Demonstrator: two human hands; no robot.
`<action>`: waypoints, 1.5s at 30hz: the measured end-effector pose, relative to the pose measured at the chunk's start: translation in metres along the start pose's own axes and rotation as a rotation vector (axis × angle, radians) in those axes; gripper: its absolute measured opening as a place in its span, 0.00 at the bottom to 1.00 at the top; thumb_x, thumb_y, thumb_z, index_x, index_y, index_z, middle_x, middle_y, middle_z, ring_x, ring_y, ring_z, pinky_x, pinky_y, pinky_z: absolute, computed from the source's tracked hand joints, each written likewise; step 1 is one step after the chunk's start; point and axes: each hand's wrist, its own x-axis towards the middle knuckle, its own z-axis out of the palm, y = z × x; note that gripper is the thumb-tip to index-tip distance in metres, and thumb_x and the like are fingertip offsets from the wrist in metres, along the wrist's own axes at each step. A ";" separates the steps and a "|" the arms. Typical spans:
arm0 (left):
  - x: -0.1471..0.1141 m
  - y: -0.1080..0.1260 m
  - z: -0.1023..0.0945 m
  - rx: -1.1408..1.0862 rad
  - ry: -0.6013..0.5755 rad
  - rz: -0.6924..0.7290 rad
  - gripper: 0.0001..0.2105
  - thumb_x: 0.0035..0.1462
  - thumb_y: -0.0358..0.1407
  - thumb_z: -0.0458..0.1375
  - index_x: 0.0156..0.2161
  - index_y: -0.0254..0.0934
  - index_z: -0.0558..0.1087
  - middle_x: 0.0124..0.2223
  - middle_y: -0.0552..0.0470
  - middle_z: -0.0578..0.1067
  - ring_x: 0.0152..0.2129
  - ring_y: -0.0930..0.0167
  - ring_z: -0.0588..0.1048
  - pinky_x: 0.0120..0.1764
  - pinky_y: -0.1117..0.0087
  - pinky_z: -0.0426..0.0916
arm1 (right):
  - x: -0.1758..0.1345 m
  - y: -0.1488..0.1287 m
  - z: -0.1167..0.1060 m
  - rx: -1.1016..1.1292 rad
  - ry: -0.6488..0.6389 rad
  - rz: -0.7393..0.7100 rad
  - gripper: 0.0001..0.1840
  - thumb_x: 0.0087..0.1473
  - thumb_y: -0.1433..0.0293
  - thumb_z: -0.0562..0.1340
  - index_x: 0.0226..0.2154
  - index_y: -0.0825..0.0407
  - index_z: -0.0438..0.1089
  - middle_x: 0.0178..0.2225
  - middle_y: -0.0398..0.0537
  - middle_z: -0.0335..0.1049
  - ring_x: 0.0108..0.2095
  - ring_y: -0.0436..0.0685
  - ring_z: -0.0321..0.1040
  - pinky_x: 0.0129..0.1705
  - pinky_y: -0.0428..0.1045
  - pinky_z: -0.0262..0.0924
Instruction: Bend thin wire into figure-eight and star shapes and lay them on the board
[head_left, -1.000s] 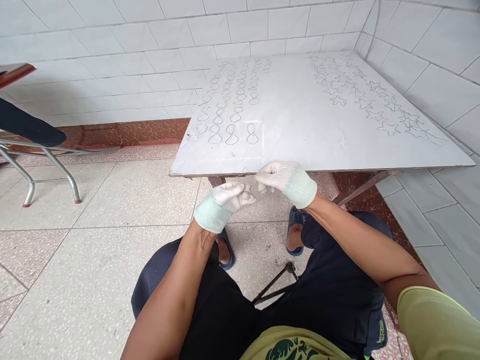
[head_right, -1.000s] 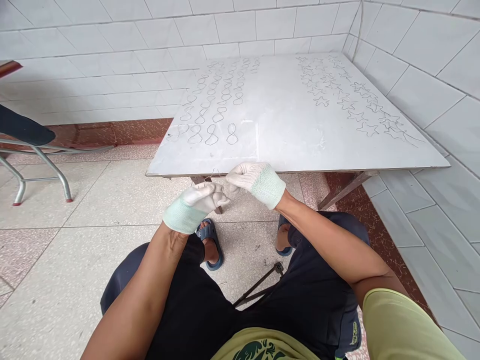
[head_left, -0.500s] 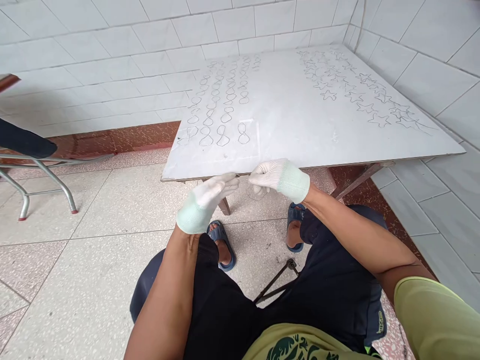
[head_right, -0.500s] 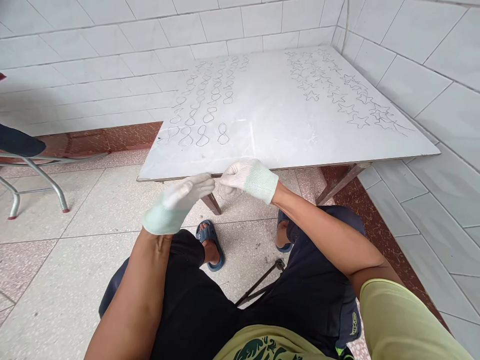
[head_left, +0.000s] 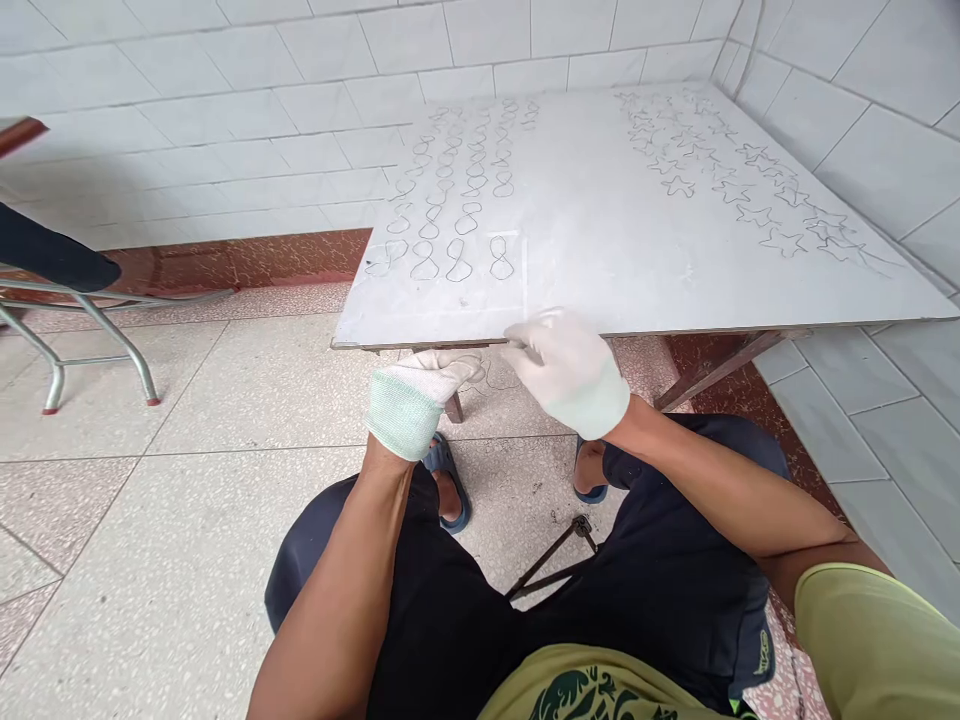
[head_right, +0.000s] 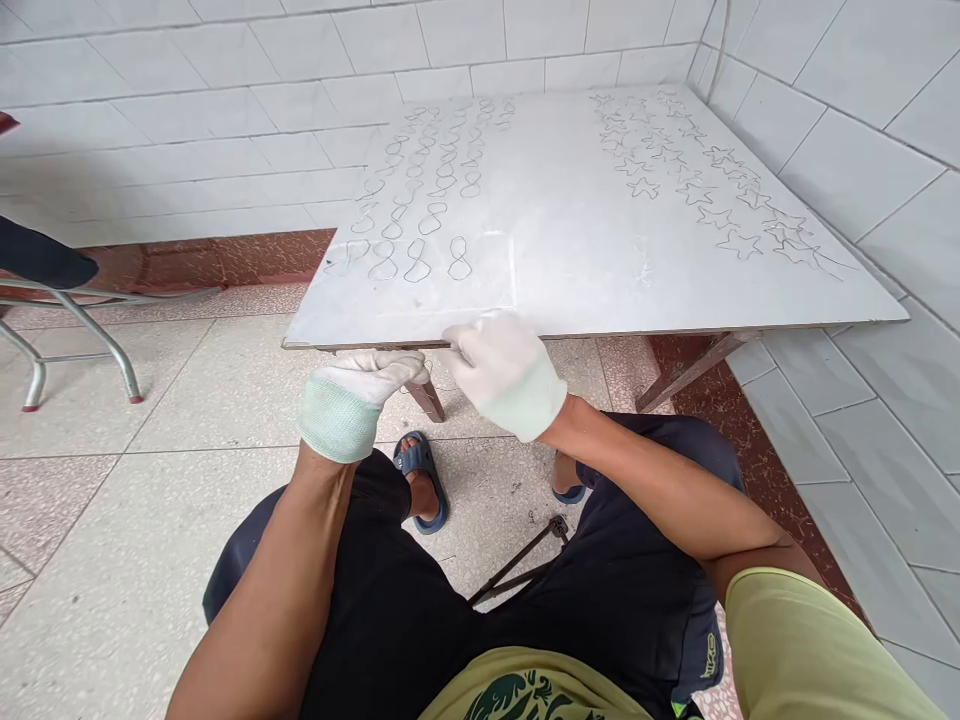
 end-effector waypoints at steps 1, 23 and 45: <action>0.001 0.000 -0.001 -0.020 0.012 0.009 0.10 0.55 0.42 0.69 0.30 0.36 0.85 0.25 0.50 0.81 0.27 0.65 0.80 0.41 0.65 0.76 | -0.002 -0.002 0.000 -0.078 0.008 -0.127 0.19 0.72 0.67 0.56 0.36 0.54 0.80 0.31 0.50 0.78 0.35 0.59 0.71 0.42 0.55 0.57; 0.008 -0.010 -0.008 -0.117 -0.251 -0.061 0.15 0.51 0.46 0.71 0.25 0.36 0.79 0.26 0.47 0.80 0.24 0.66 0.77 0.28 0.67 0.73 | -0.005 0.000 0.036 -0.351 -0.090 -0.454 0.25 0.74 0.70 0.52 0.30 0.53 0.78 0.24 0.45 0.73 0.29 0.57 0.65 0.58 0.59 0.54; 0.008 -0.009 -0.019 -0.149 -0.314 -0.182 0.17 0.44 0.48 0.76 0.24 0.36 0.79 0.25 0.46 0.79 0.19 0.70 0.72 0.22 0.69 0.66 | 0.005 0.015 0.022 -0.368 -0.178 -0.542 0.18 0.72 0.67 0.56 0.40 0.55 0.80 0.27 0.49 0.76 0.28 0.58 0.67 0.55 0.58 0.58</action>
